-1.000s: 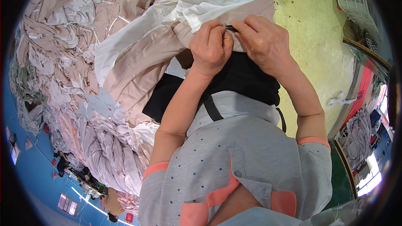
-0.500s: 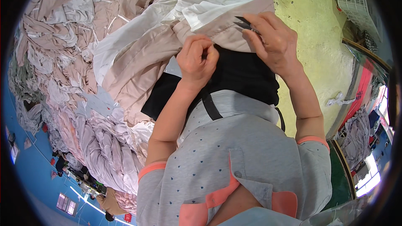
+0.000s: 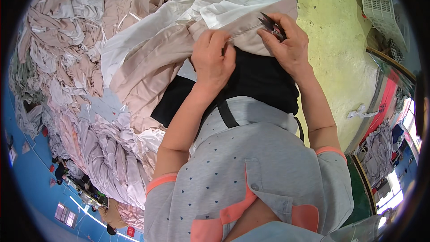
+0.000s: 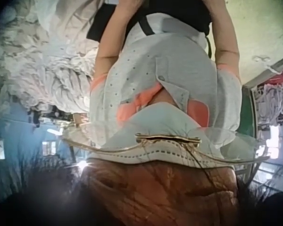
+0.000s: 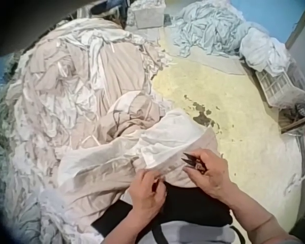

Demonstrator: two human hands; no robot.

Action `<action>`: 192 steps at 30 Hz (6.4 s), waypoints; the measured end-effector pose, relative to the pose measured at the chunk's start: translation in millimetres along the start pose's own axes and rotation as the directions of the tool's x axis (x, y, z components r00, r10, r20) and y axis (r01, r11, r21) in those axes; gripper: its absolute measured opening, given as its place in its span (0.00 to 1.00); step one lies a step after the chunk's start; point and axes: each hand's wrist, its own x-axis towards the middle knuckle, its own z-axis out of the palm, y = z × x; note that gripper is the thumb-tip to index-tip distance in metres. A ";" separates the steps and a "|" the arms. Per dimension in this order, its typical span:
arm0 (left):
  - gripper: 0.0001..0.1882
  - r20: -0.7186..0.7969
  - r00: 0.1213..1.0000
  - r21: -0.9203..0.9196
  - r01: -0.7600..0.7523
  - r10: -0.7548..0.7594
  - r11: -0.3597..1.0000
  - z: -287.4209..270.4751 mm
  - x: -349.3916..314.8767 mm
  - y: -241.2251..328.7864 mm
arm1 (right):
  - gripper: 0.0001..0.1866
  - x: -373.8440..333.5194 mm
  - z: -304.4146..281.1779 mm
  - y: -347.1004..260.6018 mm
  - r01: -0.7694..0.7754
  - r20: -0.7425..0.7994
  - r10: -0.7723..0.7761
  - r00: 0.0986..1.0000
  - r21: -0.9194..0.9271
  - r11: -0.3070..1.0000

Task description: Trimming loose threads or imperfections from white fabric pieces using a small hand tool.

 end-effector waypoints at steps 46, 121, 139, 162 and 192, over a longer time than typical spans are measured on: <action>0.10 0.519 0.836 -0.746 0.544 -0.178 0.384 5.5 27.4 9.6 | 0.05 -26.8 12.4 3.8 -0.171 -0.106 0.193 0.975 0.190 0.967; 0.07 0.567 0.780 -0.769 0.616 -0.265 0.168 7.2 26.0 12.6 | 0.08 -28.1 8.3 11.2 -0.091 -0.143 0.107 0.984 0.115 0.989; 0.08 0.592 0.762 -0.766 0.633 -0.260 0.110 11.5 24.7 12.4 | 0.10 -25.4 16.6 -1.2 0.051 -0.117 -0.047 0.992 0.037 0.998; 0.07 0.691 0.695 -0.714 0.699 -0.197 -0.035 10.0 23.8 21.2 | 0.16 -54.5 0.8 -13.8 -0.032 -0.085 0.040 0.996 0.096 0.995; 0.06 0.661 0.738 -0.740 0.671 -0.138 0.045 11.9 19.3 19.5 | 0.11 -39.8 2.6 -10.7 -0.161 -0.058 0.186 0.981 0.303 0.939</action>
